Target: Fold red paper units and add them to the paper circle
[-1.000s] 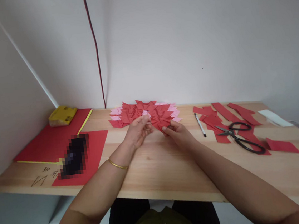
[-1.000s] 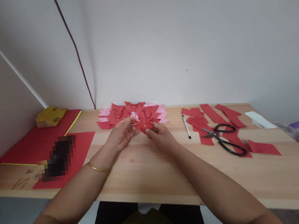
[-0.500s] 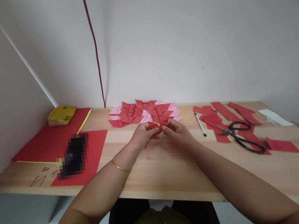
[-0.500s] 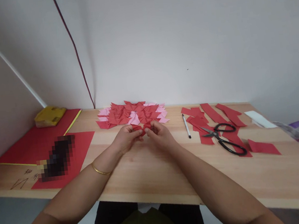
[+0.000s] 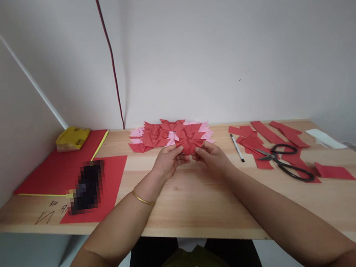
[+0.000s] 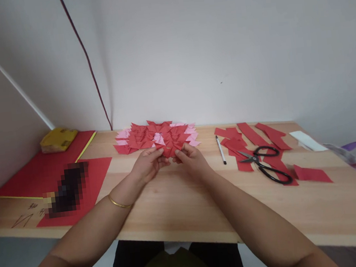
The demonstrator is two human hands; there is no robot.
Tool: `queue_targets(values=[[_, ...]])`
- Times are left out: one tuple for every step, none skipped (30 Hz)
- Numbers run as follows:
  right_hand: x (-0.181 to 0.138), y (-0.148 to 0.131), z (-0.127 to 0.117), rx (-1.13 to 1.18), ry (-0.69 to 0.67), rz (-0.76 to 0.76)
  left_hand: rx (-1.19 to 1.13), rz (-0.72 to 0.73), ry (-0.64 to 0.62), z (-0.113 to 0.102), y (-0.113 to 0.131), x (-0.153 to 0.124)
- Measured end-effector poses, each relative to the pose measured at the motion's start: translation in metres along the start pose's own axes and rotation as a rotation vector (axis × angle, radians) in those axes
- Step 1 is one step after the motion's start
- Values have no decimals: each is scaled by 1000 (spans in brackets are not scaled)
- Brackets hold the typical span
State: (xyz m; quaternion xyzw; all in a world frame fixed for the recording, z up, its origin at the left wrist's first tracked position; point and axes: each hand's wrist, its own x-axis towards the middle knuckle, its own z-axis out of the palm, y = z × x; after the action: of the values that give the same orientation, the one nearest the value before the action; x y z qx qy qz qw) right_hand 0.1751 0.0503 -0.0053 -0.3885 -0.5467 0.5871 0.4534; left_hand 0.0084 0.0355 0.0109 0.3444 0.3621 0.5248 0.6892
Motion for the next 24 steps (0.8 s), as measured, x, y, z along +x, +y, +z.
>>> queue_targets(values=[[1,1,0,18,9,13,-17,5,13,0,0,0],[1,2,0,37,24,28,-33,8,26,0,0,1],[1,2,0,57,44,46,-51,8,38,1,0,1],[1,2,0,78,63,64,-71,8,48,1,1,1],[1,2,1,98,79,79,-95,10,58,1,1,1],[0,2,2,115,88,88,-122,13,68,2,1,0],[0,2,3,130,91,92,-148,17,78,2,2,0],[-1,2,3,142,90,94,-172,19,87,3,2,-1],[-1,2,4,153,88,93,-191,17,95,3,3,-1],[-2,2,5,164,88,93,-203,13,101,3,3,-1],[-2,2,5,172,88,94,-207,5,103,4,3,-2],[-2,2,6,178,89,97,-204,-2,101,4,3,-2],[-2,2,6,182,91,99,-194,-6,94,4,3,-2],[-2,2,6,182,93,101,-178,-7,84,5,3,-2],[-2,3,6,180,95,103,-157,-6,72,5,2,-2],[-2,3,6,175,94,105,-135,-5,61,5,2,-2],[-3,3,6,168,90,107,-116,-5,53,4,2,-2],[-3,3,6,156,84,106,-103,-4,52,4,1,-2],[-3,3,6,134,76,102,-94,-4,56,4,1,-2],[-3,2,5,100,73,90,-87,-4,59,4,1,-1],[-2,1,5,54,72,69,-76,0,61,3,0,-1],[-2,0,4,0,79,38,-57,8,58,3,0,-1],[-2,-2,2,-54,91,-3,-31,21,53,3,-1,0],[-2,-4,1,-111,103,-53,2,38,47,3,-1,0]])
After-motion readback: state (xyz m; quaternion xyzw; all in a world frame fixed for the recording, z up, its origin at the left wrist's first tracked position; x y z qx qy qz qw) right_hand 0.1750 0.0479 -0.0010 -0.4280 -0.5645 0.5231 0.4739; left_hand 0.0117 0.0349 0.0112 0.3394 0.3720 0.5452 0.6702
